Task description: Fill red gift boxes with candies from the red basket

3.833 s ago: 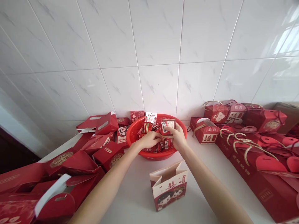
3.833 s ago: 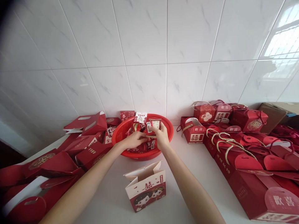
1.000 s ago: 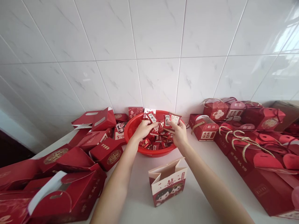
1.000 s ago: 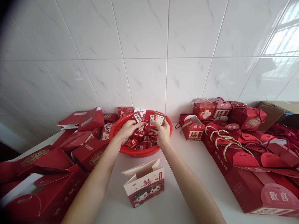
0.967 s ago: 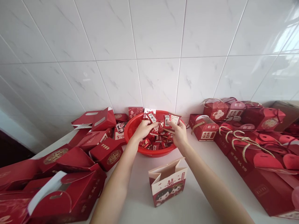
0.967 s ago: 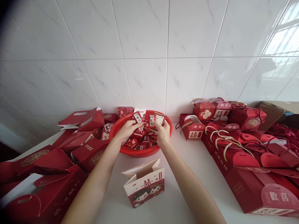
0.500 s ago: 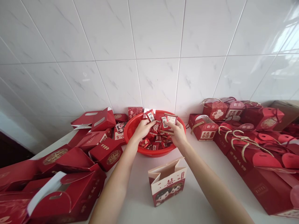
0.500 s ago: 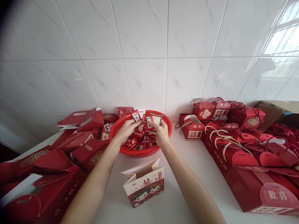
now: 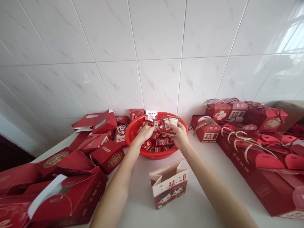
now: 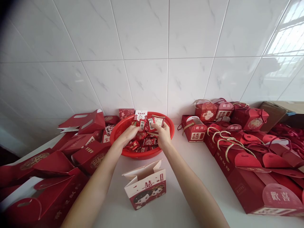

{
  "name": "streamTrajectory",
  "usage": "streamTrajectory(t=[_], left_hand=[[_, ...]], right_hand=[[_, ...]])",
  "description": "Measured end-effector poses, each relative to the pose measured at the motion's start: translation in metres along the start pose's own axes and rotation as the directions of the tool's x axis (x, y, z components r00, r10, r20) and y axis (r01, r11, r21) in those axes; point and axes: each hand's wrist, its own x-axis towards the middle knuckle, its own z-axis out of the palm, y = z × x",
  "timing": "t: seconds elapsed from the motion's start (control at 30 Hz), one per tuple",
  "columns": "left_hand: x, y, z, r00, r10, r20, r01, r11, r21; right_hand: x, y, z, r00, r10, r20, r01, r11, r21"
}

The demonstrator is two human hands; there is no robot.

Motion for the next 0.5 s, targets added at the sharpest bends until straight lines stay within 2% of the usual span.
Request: streamTrajectory(t=[0.13, 0.23, 0.33, 0.5], left_hand=[[-0.001, 0.002, -0.001, 0.998, -0.040, 0.055, 0.034, 0.994, 0.102], [-0.004, 0.007, 0.000, 0.989, -0.015, 0.148, -0.014, 0.980, 0.196], [-0.007, 0.010, 0.003, 0.962, -0.007, 0.273, -0.072, 0.958, 0.277], [-0.004, 0.008, 0.009, 0.928, -0.036, 0.370, -0.115, 0.919, 0.378]], right_hand=[[0.000, 0.000, -0.001, 1.000, 0.000, 0.002, 0.000, 1.000, 0.003], [0.000, 0.000, -0.001, 1.000, -0.007, 0.002, 0.007, 1.000, -0.002], [0.000, -0.001, 0.000, 1.000, -0.007, -0.003, 0.007, 1.000, 0.004], [-0.001, -0.001, 0.001, 1.000, -0.004, -0.022, 0.004, 1.000, 0.031]])
